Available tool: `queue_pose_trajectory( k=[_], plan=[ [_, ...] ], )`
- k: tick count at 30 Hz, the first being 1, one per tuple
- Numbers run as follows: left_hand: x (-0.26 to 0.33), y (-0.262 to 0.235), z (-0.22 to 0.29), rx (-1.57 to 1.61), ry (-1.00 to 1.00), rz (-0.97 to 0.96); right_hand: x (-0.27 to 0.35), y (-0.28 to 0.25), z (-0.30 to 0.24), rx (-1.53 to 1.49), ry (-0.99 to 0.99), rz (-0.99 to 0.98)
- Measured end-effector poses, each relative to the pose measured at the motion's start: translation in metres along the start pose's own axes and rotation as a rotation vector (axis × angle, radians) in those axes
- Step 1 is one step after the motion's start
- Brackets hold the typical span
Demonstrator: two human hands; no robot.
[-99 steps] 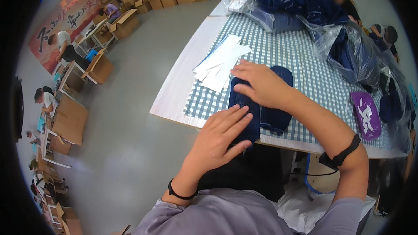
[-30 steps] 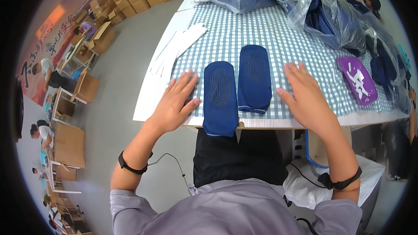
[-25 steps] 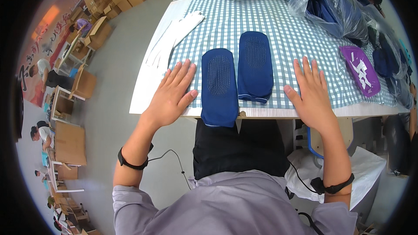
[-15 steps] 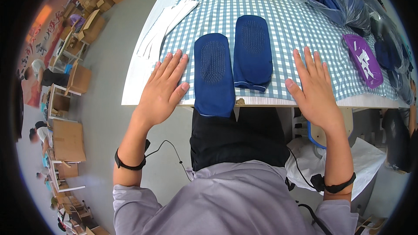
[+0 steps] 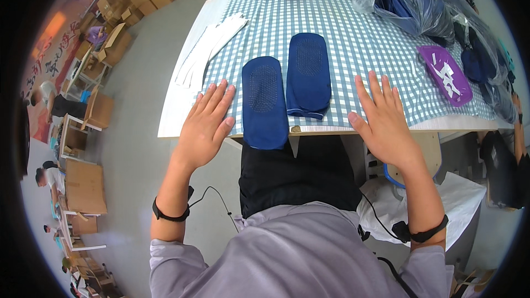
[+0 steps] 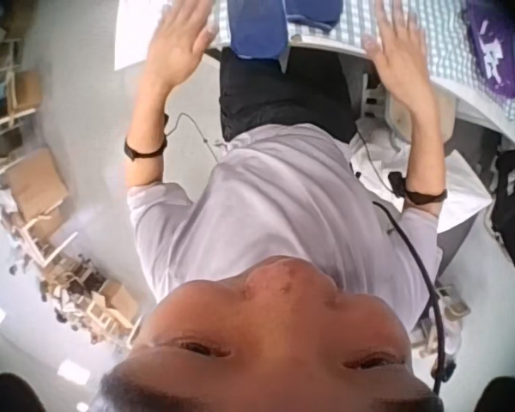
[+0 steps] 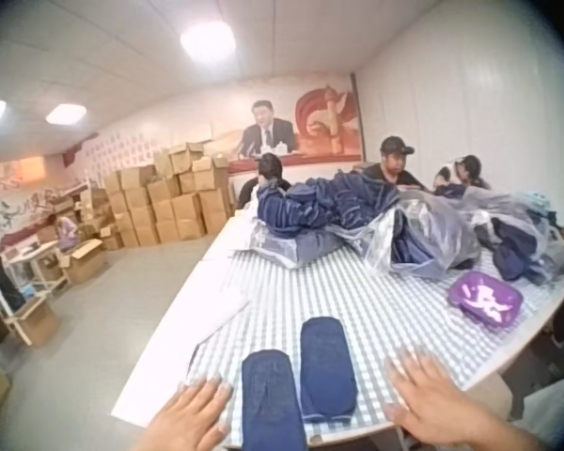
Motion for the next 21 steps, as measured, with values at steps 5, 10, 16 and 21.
queue_pose_trajectory(
  k=[5, 10, 16, 21],
  plan=[
    [0.001, 0.003, -0.004, 0.041, -0.022, -0.037, -0.017, -0.025, -0.01, 0.01, 0.047, -0.175],
    [0.004, -0.004, 0.007, 0.102, -0.033, 0.216, -0.11, -0.053, -0.042, -0.297, -0.245, -0.12],
    [0.019, -0.02, 0.071, 0.361, 0.162, 0.413, -0.216, -0.017, -0.021, -0.215, -0.244, -0.048],
    [0.031, -0.001, 0.075, 0.306, 0.114, 0.532, -0.215, -0.024, -0.031, -0.509, -0.172, -0.083]
  ],
)
Point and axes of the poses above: each hand's wrist, its own x-axis away from the middle knuckle, its own y-axis out of the palm, z = x × y, the point moved 3 cm from there along -x, towards the middle knuckle, and after that the axes turned 15 degrees about -x, right-handed, at the moved point
